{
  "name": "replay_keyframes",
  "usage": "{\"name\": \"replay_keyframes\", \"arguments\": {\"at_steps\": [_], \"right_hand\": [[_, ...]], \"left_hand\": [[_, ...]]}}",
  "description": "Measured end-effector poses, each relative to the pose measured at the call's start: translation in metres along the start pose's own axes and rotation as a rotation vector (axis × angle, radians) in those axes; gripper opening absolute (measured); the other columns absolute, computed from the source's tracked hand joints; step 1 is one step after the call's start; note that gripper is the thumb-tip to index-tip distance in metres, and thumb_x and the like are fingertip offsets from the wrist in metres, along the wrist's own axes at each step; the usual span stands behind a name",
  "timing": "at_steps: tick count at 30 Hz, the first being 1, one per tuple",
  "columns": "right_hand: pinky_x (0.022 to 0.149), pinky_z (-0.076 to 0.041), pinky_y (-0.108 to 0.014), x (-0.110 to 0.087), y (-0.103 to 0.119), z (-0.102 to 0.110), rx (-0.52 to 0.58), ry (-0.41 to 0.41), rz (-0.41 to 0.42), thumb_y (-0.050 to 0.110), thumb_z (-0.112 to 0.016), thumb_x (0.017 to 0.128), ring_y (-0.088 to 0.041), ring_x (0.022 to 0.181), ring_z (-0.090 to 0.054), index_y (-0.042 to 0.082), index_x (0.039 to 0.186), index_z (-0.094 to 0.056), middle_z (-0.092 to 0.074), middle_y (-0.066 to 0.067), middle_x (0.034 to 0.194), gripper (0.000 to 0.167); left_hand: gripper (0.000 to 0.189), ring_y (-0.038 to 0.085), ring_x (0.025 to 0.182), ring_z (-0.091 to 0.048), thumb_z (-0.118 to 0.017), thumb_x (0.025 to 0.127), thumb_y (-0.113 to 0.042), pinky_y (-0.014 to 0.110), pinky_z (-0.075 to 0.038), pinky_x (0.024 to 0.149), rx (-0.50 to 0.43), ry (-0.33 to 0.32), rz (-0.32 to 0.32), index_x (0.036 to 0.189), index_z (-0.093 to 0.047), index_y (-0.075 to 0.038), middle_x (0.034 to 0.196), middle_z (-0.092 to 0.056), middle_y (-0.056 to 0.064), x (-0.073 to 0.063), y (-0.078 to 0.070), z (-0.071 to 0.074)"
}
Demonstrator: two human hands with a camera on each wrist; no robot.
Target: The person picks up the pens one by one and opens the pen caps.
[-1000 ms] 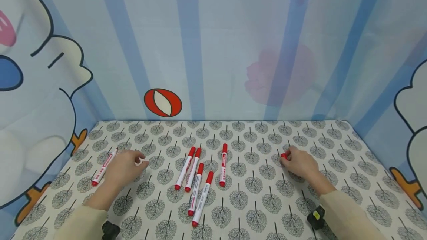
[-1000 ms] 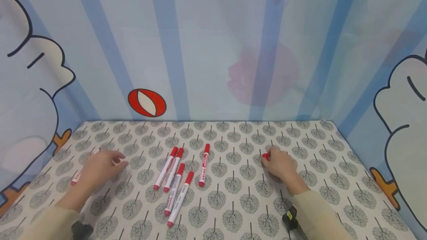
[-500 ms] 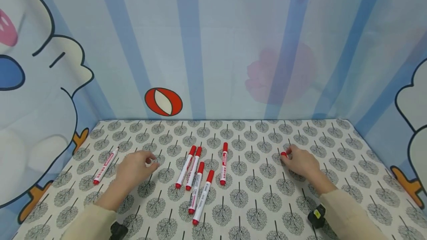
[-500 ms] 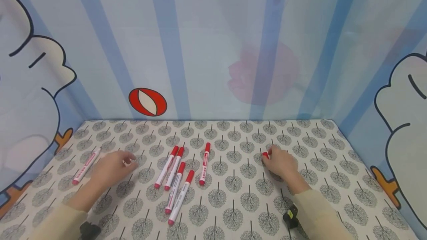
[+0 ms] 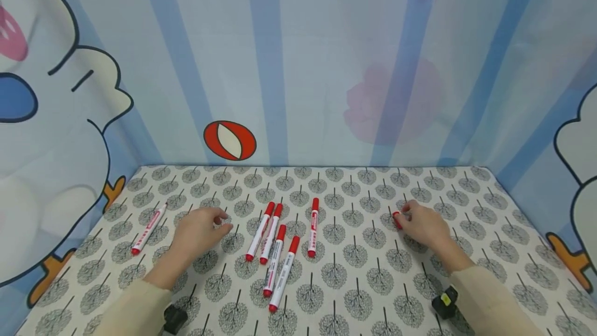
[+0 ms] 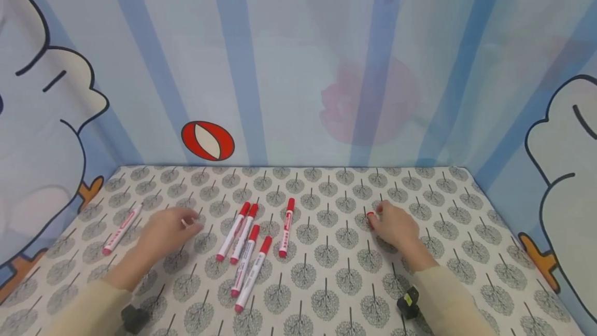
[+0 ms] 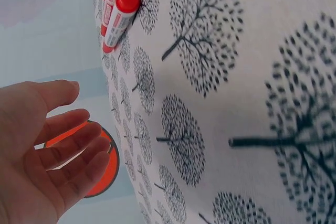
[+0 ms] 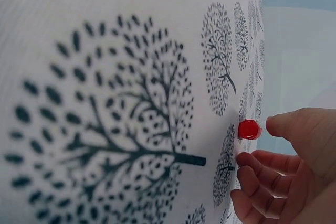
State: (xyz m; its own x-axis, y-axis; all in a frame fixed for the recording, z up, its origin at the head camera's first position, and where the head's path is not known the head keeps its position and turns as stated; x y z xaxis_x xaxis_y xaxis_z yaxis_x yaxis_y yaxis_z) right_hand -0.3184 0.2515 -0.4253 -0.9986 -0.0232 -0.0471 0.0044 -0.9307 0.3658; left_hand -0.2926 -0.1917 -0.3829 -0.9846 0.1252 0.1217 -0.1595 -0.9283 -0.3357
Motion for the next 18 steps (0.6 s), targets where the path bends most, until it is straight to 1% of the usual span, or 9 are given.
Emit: {"name": "replay_keyframes", "arguments": {"at_steps": [3, 5, 7, 9, 13, 18], "right_hand": [[0.047, -0.041, -0.031, 0.0, 0.002, 0.003, -0.011, -0.032, 0.021, 0.029, -0.052, 0.091, -0.017, 0.057, -0.054, -0.005, 0.121, -0.05, -0.064, -0.014, 0.087, 0.046], [0.05, -0.044, -0.034, 0.001, 0.004, 0.006, -0.022, -0.059, 0.044, 0.03, -0.053, 0.09, -0.022, 0.063, -0.057, -0.005, 0.123, -0.049, -0.063, -0.017, 0.092, 0.048], [0.057, -0.048, -0.039, 0.001, 0.007, 0.011, -0.042, -0.093, 0.069, 0.031, -0.054, 0.09, -0.028, 0.073, -0.059, -0.004, 0.125, -0.049, -0.061, -0.021, 0.1, 0.05], [0.065, -0.049, -0.046, 0.001, 0.01, 0.015, -0.059, -0.126, 0.105, 0.031, -0.054, 0.09, -0.036, 0.085, -0.059, -0.004, 0.125, -0.049, -0.057, -0.026, 0.108, 0.05], [0.075, -0.048, -0.053, -0.001, 0.019, 0.02, -0.076, -0.168, 0.194, 0.03, -0.055, 0.088, -0.042, 0.098, -0.055, 0.0, 0.125, -0.051, -0.055, -0.027, 0.116, 0.048], [0.075, -0.049, -0.053, -0.003, 0.03, 0.019, -0.113, -0.166, 0.292, 0.032, -0.059, 0.087, -0.041, 0.102, -0.054, 0.004, 0.126, -0.052, -0.054, -0.025, 0.119, 0.049]], "left_hand": [[0.027, 0.015, 0.068, -0.059, -0.068, 0.081, -0.028, 0.031, -0.047, 0.055, 0.001, -0.005, -0.01, 0.1, -0.069, -0.009, 0.09, -0.067, 0.008, 0.001, -0.006, -0.002], [0.027, 0.016, 0.068, -0.06, -0.069, 0.08, -0.028, 0.032, -0.048, 0.055, 0.004, -0.004, -0.011, 0.1, -0.069, -0.009, 0.091, -0.067, 0.007, 0.002, -0.009, -0.004], [0.028, 0.016, 0.068, -0.06, -0.069, 0.08, -0.029, 0.031, -0.047, 0.054, 0.012, 0.001, -0.006, 0.101, -0.069, -0.01, 0.092, -0.067, 0.007, 0.003, -0.012, -0.006], [0.028, 0.017, 0.071, -0.061, -0.069, 0.08, -0.03, 0.031, -0.048, 0.055, 0.021, -0.001, -0.008, 0.1, -0.069, -0.011, 0.093, -0.067, 0.007, 0.004, -0.015, -0.007], [0.027, 0.018, 0.072, -0.061, -0.069, 0.08, -0.028, 0.03, -0.047, 0.053, 0.012, 0.01, -0.018, 0.101, -0.069, -0.011, 0.094, -0.067, 0.007, 0.007, -0.023, -0.01], [0.025, 0.014, 0.066, -0.058, -0.068, 0.079, -0.024, 0.026, -0.044, 0.05, -0.002, 0.025, -0.042, 0.1, -0.069, -0.01, 0.094, -0.067, 0.007, 0.009, -0.034, -0.013]]}}
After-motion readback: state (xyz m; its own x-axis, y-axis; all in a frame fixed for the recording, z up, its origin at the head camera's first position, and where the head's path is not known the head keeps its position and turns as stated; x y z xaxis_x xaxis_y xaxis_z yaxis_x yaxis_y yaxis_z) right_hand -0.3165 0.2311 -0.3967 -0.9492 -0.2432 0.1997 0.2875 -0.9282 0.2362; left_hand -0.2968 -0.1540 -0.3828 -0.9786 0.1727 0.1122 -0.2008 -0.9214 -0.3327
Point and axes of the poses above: each hand's wrist, its own x-axis towards the middle knuckle, its own z-axis out of the back of the hand, y = z × x, the point moved 10 cm from there along x, towards the middle knuckle
